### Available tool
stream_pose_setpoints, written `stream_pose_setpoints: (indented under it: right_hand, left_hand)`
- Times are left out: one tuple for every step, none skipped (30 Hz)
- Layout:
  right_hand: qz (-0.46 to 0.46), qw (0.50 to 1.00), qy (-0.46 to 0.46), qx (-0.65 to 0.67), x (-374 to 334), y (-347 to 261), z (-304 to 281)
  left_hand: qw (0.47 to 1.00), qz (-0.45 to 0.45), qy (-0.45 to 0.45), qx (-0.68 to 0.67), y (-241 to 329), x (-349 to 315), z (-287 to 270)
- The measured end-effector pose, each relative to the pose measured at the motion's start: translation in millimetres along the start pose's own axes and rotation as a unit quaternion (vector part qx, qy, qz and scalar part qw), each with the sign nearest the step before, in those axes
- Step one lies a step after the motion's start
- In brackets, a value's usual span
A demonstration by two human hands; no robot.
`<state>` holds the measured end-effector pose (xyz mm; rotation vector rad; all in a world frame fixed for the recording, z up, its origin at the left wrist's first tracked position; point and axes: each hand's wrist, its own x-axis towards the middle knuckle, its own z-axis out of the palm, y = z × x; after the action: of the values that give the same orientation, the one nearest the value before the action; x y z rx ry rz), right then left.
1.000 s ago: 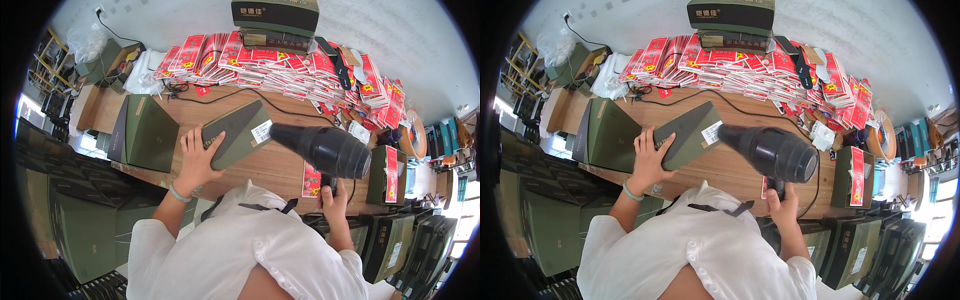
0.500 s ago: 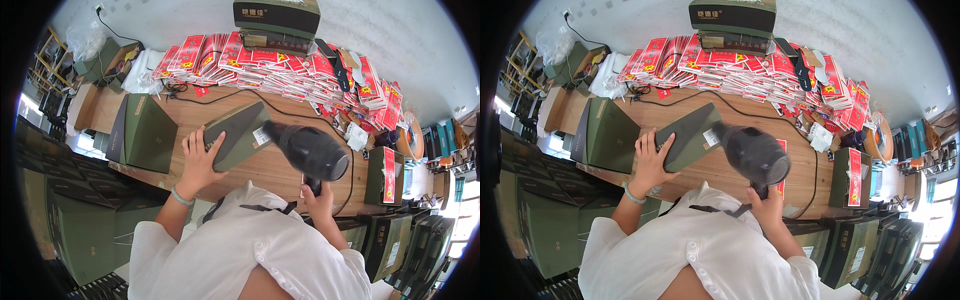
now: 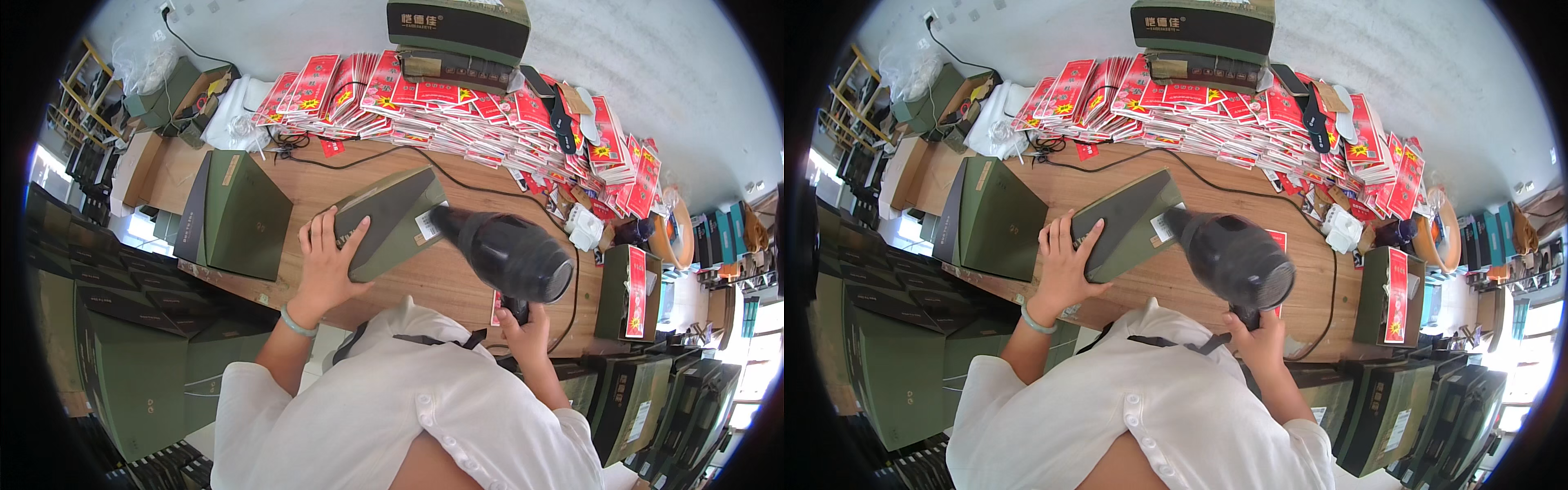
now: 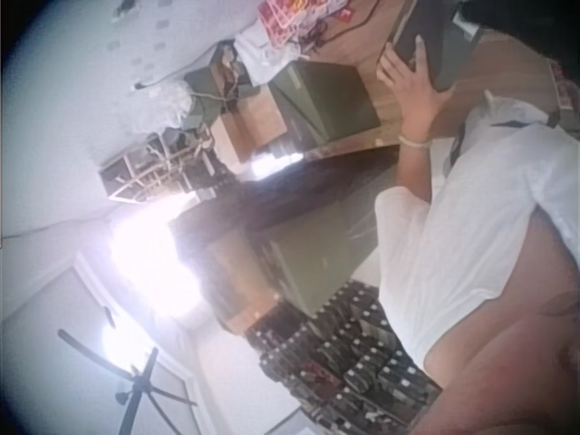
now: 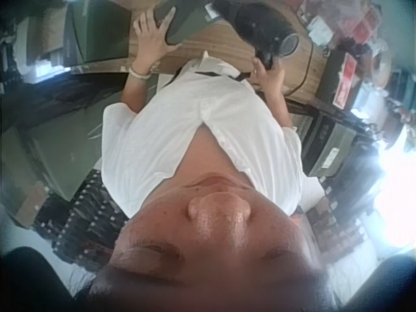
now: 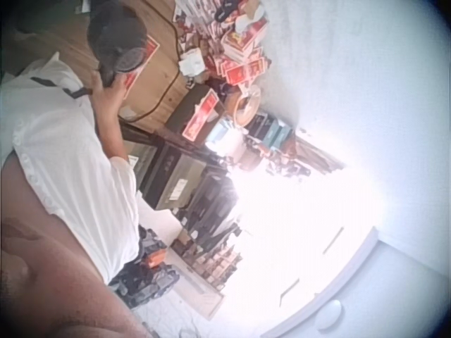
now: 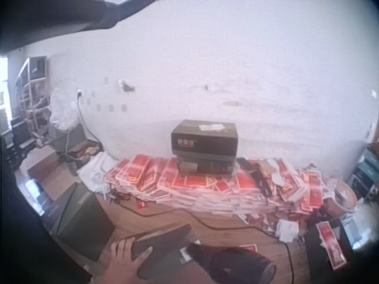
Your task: The person places a wrapped item into a cardboard box, covers it with tissue paper, and closes the box. They then use a handheld heat gun to apply heat to a label on the box and press it down before moving the box to a shelf.
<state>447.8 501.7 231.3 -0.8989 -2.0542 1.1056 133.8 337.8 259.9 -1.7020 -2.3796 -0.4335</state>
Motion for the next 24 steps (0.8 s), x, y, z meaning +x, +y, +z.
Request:
stream_pose_setpoints:
  right_hand:
    - [0.063, 0.998, -0.006, 0.021, -4.1, -11.1, -2.3]
    - [0.125, 0.991, -0.012, 0.042, -6.4, -17.2, -3.4]
    - [0.057, 0.998, -0.004, 0.019, -6.0, -12.0, -3.0]
    - [-0.012, 1.000, 0.004, -0.004, -4.9, -3.7, -2.3]
    - [-0.015, 1.000, 0.006, -0.005, -5.4, -2.3, -2.6]
    - [-0.017, 1.000, 0.010, -0.007, -6.0, -2.4, -3.3]
    - [0.046, 0.999, 0.007, 0.012, -7.4, -10.8, -5.8]
    - [0.074, 0.997, 0.002, 0.015, -7.9, -14.1, -7.6]
    - [0.101, 0.995, -0.004, 0.016, -7.8, -18.1, -9.5]
    - [0.093, 0.996, -0.013, 0.001, -6.9, -18.8, -11.9]
    - [0.085, 0.996, -0.023, -0.014, -6.1, -19.7, -13.9]
    - [0.116, 0.993, -0.017, 0.016, -7.1, -20.3, -14.7]
    - [0.147, 0.988, -0.010, 0.045, -8.3, -21.0, -15.4]
    - [0.160, 0.986, -0.016, 0.047, -8.0, -22.9, -16.4]
    - [0.173, 0.984, -0.019, 0.049, -8.8, -25.0, -17.3]
    - [0.167, 0.985, -0.034, 0.023, -8.3, -28.8, -18.6]
    - [0.161, 0.986, -0.049, -0.003, -8.3, -30.7, -19.3]
    - [0.167, 0.985, -0.043, 0.004, -9.3, -28.8, -18.9]
    - [0.172, 0.984, -0.037, 0.011, -11.0, -24.9, -17.8]
    - [0.178, 0.983, -0.031, 0.018, -12.1, -23.1, -17.5]
    - [0.168, 0.985, -0.038, 0.002, -10.8, -26.7, -17.9]
    - [0.159, 0.986, -0.044, -0.014, -8.8, -34.2, -18.8]
    - [0.149, 0.987, -0.051, -0.030, -7.5, -38.0, -19.2]
    - [0.155, 0.987, -0.038, -0.004, -8.9, -33.1, -19.0]
  left_hand:
    - [1.000, 0.000, -0.004, -0.002, -0.6, 0.4, -0.1]
    - [1.000, 0.000, -0.006, -0.002, -1.6, 0.8, 0.4]
    - [1.000, 0.000, -0.006, -0.001, -2.6, 0.9, 0.2]
    - [1.000, -0.001, -0.006, 0.000, -3.4, 1.1, 0.1]
    - [1.000, -0.002, -0.008, 0.003, -3.8, 1.5, -0.7]
    - [1.000, -0.001, -0.010, 0.004, -3.9, 2.3, -1.4]
    - [1.000, 0.000, -0.013, 0.005, -4.1, 3.0, -1.5]
    - [1.000, 0.002, -0.011, 0.005, -4.6, 3.3, -0.8]
    - [1.000, 0.002, -0.007, 0.005, -5.8, 4.1, -0.5]
    - [1.000, 0.003, -0.002, 0.005, -6.7, 5.0, -0.4]
    - [1.000, 0.003, -0.003, 0.005, -7.5, 5.8, -1.0]
    - [1.000, 0.004, -0.004, 0.005, -8.1, 5.8, -1.8]
    - [1.000, 0.004, -0.006, 0.006, -8.5, 5.7, -2.3]
    - [1.000, 0.002, -0.006, 0.006, -8.6, 5.5, -2.4]
    - [1.000, 0.002, -0.004, 0.005, -8.4, 5.7, -1.9]
    - [1.000, 0.001, -0.003, 0.004, -8.4, 5.8, -1.4]
    - [1.000, 0.002, -0.003, 0.004, -8.5, 6.1, -1.5]
    - [1.000, 0.002, -0.004, 0.003, -8.3, 6.6, -2.6]
    - [1.000, 0.002, -0.006, 0.003, -8.1, 6.9, -3.1]
    - [1.000, 0.001, -0.007, 0.002, -7.9, 6.8, -2.9]
    - [1.000, 0.000, -0.007, 0.003, -8.1, 6.5, -2.8]
    - [1.000, -0.001, -0.008, 0.003, -8.3, 6.1, -2.6]
    - [1.000, -0.002, -0.009, 0.004, -8.6, 5.9, -2.7]
    - [1.000, -0.002, -0.011, 0.004, -8.9, 6.0, -3.4]
